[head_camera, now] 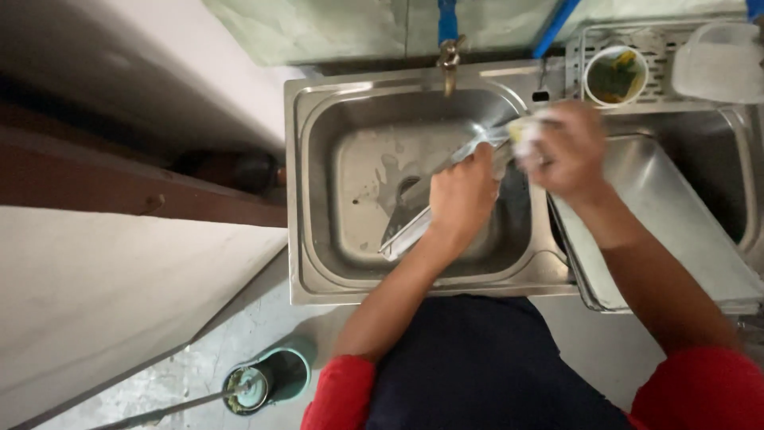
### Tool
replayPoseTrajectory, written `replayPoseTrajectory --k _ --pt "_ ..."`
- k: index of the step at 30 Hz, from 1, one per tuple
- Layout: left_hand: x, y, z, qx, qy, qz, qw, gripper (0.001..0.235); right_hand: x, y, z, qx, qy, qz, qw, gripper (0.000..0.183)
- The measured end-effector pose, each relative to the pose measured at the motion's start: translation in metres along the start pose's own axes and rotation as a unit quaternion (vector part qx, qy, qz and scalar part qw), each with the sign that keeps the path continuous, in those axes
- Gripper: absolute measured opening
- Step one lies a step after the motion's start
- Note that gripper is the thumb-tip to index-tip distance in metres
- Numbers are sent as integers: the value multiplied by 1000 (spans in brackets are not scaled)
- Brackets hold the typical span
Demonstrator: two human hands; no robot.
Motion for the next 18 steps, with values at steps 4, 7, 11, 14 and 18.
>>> replayPoseTrajectory --k 4,7,11,14,18 --pt "2 0 2 4 16 8 1000 28 -5 -5 -2 -25 49 -13 998 39" --pt "4 1 1 10 -5 -17 1000 37 -35 -9 -19 -17 65 -24 997 46" --pt "4 17 -1 -16 -10 -30 999 32 -67 14 -32 57 37 -94 993 24" --pt "9 28 3 -27 4 -65 998 31 -32 34 -9 69 -53 -89 992 26" --pt "-1 23 -2 -48 -14 -41 998 30 14 17 9 19 -47 -30 998 32"
Point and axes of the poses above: each hand's wrist, its own z-axis towards the middle knuckle, its own y-axis out of the back of the hand, x = y × z, the point moved 1 cm from there along z, towards the middle knuckle, and after that the axes turned 13 degrees about -y, right-handed, at the moved point
